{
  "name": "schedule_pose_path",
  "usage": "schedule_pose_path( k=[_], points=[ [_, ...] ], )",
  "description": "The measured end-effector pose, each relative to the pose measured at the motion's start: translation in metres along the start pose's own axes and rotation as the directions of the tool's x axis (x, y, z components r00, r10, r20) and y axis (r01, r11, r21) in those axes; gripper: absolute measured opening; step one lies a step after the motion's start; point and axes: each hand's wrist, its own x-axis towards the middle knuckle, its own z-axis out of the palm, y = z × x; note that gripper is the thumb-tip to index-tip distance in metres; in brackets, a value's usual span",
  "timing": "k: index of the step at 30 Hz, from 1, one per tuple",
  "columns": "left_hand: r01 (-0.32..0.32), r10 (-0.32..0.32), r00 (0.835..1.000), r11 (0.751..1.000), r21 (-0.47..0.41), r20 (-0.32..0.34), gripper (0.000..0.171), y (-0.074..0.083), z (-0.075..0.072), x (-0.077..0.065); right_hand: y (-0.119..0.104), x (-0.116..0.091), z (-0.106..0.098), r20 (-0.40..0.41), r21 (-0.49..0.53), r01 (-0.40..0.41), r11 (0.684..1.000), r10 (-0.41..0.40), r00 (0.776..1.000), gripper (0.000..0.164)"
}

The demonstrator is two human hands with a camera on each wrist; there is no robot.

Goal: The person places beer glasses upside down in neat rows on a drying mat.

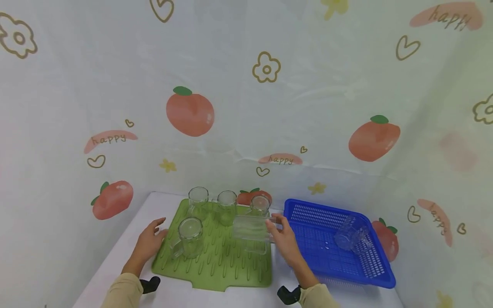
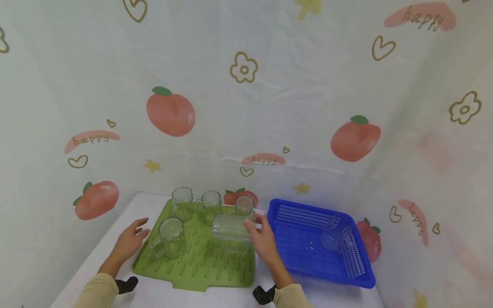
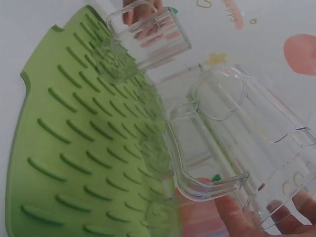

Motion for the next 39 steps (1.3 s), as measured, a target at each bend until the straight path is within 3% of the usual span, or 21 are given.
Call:
schedule_pose_path(
  k=[7, 13, 17, 23, 28, 35, 39],
  points=[
    [-0.017, 0.011, 0.998, 0.997, -0.079, -0.067, 0.063, 0.022, -0.015, -0.008, 0.003, 0.002, 0.010, 0.034, 0.070, 0.007, 0.998, -0.009, 0.999, 0.059],
    [-0.048, 0.031, 0.991, 0.990, -0.135, -0.127, 0.066, 0.043, -0.018, -0.009, 0.006, 0.005, 0.018, 0.033, 0.104, 0.015, 0.994, -0.019, 0.999, 0.058],
    [-0.104, 0.075, 0.981, 0.982, -0.156, -0.181, 0.064, 0.063, -0.020, -0.012, 0.006, 0.005, 0.023, 0.043, 0.135, 0.020, 0.991, -0.026, 0.999, 0.058],
    [-0.240, 0.197, 0.950, 0.957, -0.163, -0.243, 0.055, 0.096, -0.020, -0.020, 0.004, 0.002, 0.027, 0.064, 0.167, 0.029, 0.986, -0.040, 0.997, 0.057],
    [-0.310, 0.274, 0.940, 0.933, -0.181, -0.202, 0.054, 0.116, -0.013, -0.026, 0.001, -0.001, 0.028, 0.077, 0.197, 0.023, 0.980, -0.039, 0.996, 0.060],
    [-0.319, 0.315, 0.947, 0.920, -0.228, -0.055, 0.067, 0.137, 0.007, -0.036, -0.003, -0.003, 0.031, 0.084, 0.256, 0.015, 0.967, -0.038, 0.996, 0.057],
    [-0.363, 0.371, 0.929, 0.909, -0.204, 0.004, 0.074, 0.146, 0.021, -0.040, -0.005, -0.003, 0.033, 0.104, 0.324, 0.026, 0.946, -0.063, 0.993, 0.052]
  ],
)
